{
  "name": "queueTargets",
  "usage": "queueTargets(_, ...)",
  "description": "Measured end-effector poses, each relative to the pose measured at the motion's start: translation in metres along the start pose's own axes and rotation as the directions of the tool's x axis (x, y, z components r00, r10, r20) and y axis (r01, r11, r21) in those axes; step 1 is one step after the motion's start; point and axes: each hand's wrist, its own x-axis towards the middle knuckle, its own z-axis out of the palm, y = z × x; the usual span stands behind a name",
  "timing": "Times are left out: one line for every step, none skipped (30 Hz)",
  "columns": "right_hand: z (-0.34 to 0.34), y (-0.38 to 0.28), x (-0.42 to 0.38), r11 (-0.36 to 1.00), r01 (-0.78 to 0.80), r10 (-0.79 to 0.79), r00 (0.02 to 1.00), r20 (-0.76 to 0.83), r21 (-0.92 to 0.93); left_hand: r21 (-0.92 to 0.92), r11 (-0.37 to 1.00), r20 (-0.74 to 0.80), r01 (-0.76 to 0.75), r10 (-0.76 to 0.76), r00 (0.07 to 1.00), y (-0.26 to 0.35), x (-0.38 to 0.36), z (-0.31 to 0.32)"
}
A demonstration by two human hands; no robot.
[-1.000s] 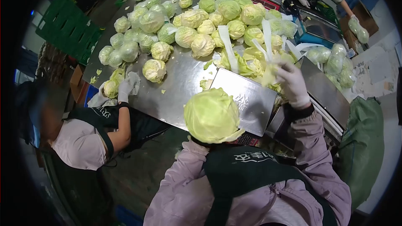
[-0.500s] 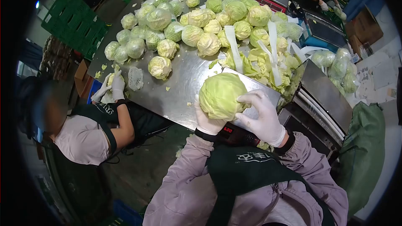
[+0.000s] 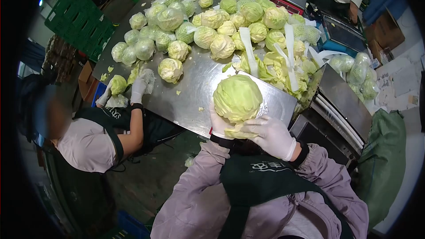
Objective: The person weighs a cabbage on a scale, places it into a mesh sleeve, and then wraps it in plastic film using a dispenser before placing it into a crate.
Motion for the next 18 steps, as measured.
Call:
queueTargets(-0.002, -0.005, -0.002, 0.999, -0.034, 0.034, 0.998, 0.060, 0.009, -0.048, 0.997, 0.054, 0.058, -0.056, 0.997, 0.001, -0.003, 0.000)
queueTargets(-0.001, -0.005, -0.003, 0.999, -0.034, 0.034, 0.998, 0.058, 0.007, -0.093, 0.989, 0.110, 0.118, -0.108, 0.988, 0.002, -0.004, 0.000)
queueTargets(0.002, -0.005, -0.005, 1.000, 0.004, -0.005, 0.999, 0.045, 0.008, -0.092, 0.990, 0.111, 0.103, -0.093, 0.990, 0.003, -0.005, -0.001)
queueTargets(0.006, -0.004, -0.008, 0.999, 0.043, -0.044, 0.999, 0.032, 0.009, -0.091, 0.990, 0.107, 0.104, -0.094, 0.990, 0.005, -0.005, 0.002)
queueTargets(0.014, 0.003, -0.014, 0.997, 0.068, -0.065, 0.993, 0.098, -0.022, -0.102, 0.990, 0.093, 0.094, -0.084, 0.992, 0.006, -0.005, 0.007)
queueTargets(0.013, 0.005, -0.017, 0.998, 0.065, -0.062, 0.994, 0.092, -0.023, -0.113, 0.990, 0.079, 0.087, -0.078, 0.994, 0.007, -0.004, 0.011)
queueTargets(0.011, 0.008, -0.018, 0.994, 0.111, -0.110, 0.991, 0.080, -0.006, -0.131, 0.972, 0.220, 0.193, -0.161, 0.962, 0.009, -0.005, 0.007)
queueTargets(0.009, 0.012, -0.020, 0.987, 0.158, -0.158, 0.985, 0.070, 0.012, -0.131, 0.973, 0.222, 0.191, -0.159, 0.962, 0.010, -0.003, 0.003)
queueTargets(0.006, 0.020, -0.025, 0.980, 0.176, -0.188, 0.973, 0.132, 0.094, -0.153, 0.967, 0.273, 0.203, -0.156, 0.949, 0.011, -0.002, 0.000)
queueTargets(0.001, 0.027, -0.029, 0.979, 0.178, -0.190, 0.974, 0.127, 0.097, -0.171, 0.961, 0.322, 0.217, -0.154, 0.934, 0.014, -0.002, 0.000)
queueTargets(-0.005, 0.034, -0.032, 0.976, 0.075, -0.129, 0.957, 0.261, 0.207, -0.183, 0.957, 0.248, 0.225, -0.176, 0.953, 0.021, -0.002, 0.007)
queueTargets(-0.010, 0.041, -0.035, 0.954, -0.043, -0.082, 0.915, 0.394, 0.298, -0.176, 0.958, 0.247, 0.228, -0.181, 0.952, 0.026, 0.001, 0.005)
queueTargets(-0.020, 0.051, -0.032, 0.953, -0.042, -0.083, 0.917, 0.389, 0.300, -0.087, 0.982, 0.190, 0.165, -0.146, 0.971, 0.031, 0.004, 0.001)
queueTargets(-0.033, 0.065, -0.024, 0.998, -0.035, 0.028, 0.990, 0.139, 0.049, 0.004, 0.995, 0.135, 0.102, -0.102, 0.986, 0.033, 0.007, -0.001)
queueTargets(-0.044, 0.076, -0.016, 0.976, -0.100, 0.073, 0.987, -0.141, -0.194, 0.045, 0.996, 0.146, 0.078, -0.084, 0.986, 0.035, 0.003, 0.011)
queueTargets(-0.048, 0.080, -0.014, 0.889, -0.224, 0.043, 0.909, -0.414, -0.400, 0.050, 0.996, 0.144, 0.080, -0.087, 0.986, 0.035, -0.002, 0.018)
queueTargets(-0.047, 0.080, -0.011, 0.890, -0.224, 0.040, 0.907, -0.420, -0.398, -0.045, 0.994, 0.196, 0.098, -0.088, 0.977, 0.033, -0.004, 0.025)
queueTargets(-0.043, 0.078, -0.007, 0.968, -0.197, 0.123, 0.913, -0.388, -0.157, -0.137, 0.983, 0.248, 0.122, -0.085, 0.965, 0.030, -0.004, 0.030)
